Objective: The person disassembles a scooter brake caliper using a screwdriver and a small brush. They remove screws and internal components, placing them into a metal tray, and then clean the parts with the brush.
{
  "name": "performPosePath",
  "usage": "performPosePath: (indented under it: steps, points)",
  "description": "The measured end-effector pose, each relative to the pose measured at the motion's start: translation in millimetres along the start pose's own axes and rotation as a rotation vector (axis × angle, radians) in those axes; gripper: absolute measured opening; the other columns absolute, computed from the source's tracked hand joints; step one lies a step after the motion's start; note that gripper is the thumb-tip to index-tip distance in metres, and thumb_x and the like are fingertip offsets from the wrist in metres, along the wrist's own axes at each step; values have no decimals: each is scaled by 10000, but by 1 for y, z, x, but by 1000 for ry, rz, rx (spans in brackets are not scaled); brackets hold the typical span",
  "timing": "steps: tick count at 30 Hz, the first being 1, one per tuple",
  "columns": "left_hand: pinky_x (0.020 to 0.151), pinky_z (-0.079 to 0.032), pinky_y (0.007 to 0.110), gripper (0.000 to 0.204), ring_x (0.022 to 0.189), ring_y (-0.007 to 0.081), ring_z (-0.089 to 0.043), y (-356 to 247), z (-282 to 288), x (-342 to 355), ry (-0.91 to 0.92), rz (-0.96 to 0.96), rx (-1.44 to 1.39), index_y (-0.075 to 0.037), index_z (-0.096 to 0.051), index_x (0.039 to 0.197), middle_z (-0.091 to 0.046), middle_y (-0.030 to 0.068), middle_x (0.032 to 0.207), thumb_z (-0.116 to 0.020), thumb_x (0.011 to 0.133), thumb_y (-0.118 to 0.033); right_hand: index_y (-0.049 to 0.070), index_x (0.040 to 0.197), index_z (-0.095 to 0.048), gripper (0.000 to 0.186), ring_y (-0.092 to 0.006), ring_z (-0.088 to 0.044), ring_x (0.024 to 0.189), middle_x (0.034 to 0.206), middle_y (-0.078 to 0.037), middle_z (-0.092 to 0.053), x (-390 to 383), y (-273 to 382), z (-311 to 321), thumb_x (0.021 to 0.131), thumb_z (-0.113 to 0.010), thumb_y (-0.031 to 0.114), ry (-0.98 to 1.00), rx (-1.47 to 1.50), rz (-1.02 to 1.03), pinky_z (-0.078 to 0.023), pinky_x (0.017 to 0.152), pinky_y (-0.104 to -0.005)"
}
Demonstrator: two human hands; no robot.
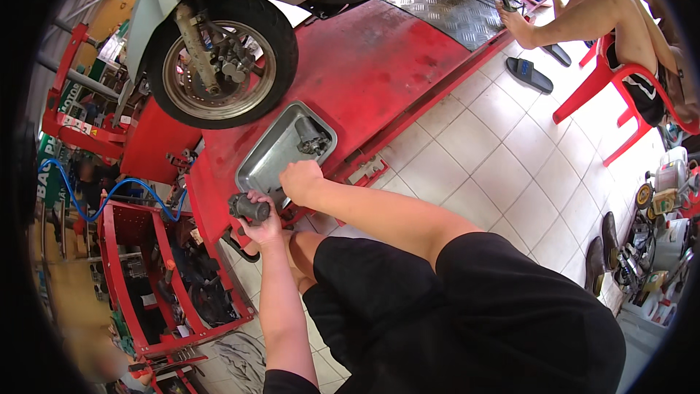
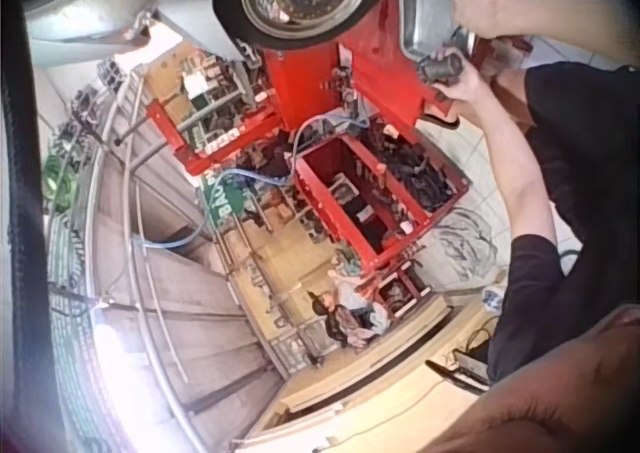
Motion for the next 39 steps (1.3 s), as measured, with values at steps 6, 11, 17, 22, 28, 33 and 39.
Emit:
performPosePath:
  steps: [6, 11, 17, 22, 28, 33, 39]
  points:
    - [834, -441, 398, 518, 909, 242, -487, -5, 5, 2, 47, 37, 29, -2, -443, 1181, -458, 120, 1038, -467, 914, -446, 92, 1028, -728, 222, -276, -702, 963, 1025, -113, -720, 14, 4, 3, 872, -574, 130, -67, 23, -16, -568, 778, -383]
    - [841, -434, 407, 505, 911, 241, -484, -2, 4, 1, 42, 48, 90, -11, -447, 1185, -462, 119, 1039, -474, 910, -433, 61, 1030, -714, 236, -305, -689, 988, 1060, -154, -700, 13, 6, -5, 834, -595, 114, 86, 21, 122, -559, 809, -402]
    - [866, -432, 423, 533, 921, 255, -488, 0, 6, 2, -30, 57, 158, -32, -492, 1165, -493, 127, 1063, -537, 898, -492, 16, 1020, -695, 262, -351, -682, 962, 1031, -215, -684, -3, -31, 12, 790, -605, 104, -9, 143, 40, -556, 805, -431]
    - [897, -429, 441, 594, 940, 285, -513, 5, 6, 9, -150, 54, 270, -40, -525, 1166, -557, 157, 1062, -503, 915, -578, -24, 1034, -667, 244, -318, -700, 812, 943, -207, -691, -14, -62, -5, 842, -577, 97, -49, 414, 2, -543, 696, -436]
    - [865, -450, 435, 655, 901, 276, -526, 11, 2, 9, -256, 94, 397, -30, -520, 1127, -559, 150, 1009, -461, 912, -645, -51, 1051, -650, 225, -212, -598, 684, 788, -150, -644, -49, -33, -19, 935, -555, 116, 143, 1090, -175, -494, 652, -376]
    - [847, -459, 447, 665, 863, 283, -537, 8, 3, 7, -306, 97, 458, -45, -539, 1077, -578, 138, 951, -454, 897, -679, -41, 1025, -663, 226, -356, -647, 895, 918, -245, -665, -37, -24, -36, 909, -574, 131, 21, 1017, -108, -480, 791, -433]
    - [854, -456, 431, 685, 898, 262, -543, 8, 7, 11, -231, 133, 431, -44, -531, 1155, -581, 141, 1037, -463, 895, -674, -28, 1036, -668, 230, -411, -638, 918, 922, -271, -655, -39, -26, -42, 908, -570, 137, 14, 987, -114, -478, 808, -439]
Point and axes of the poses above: each hand's wrist, its own x-axis towards the middle knuckle, its own z-axis out of the back of the hand, y = z × x, the point moved 7 cm from there along x, towards the middle knuckle
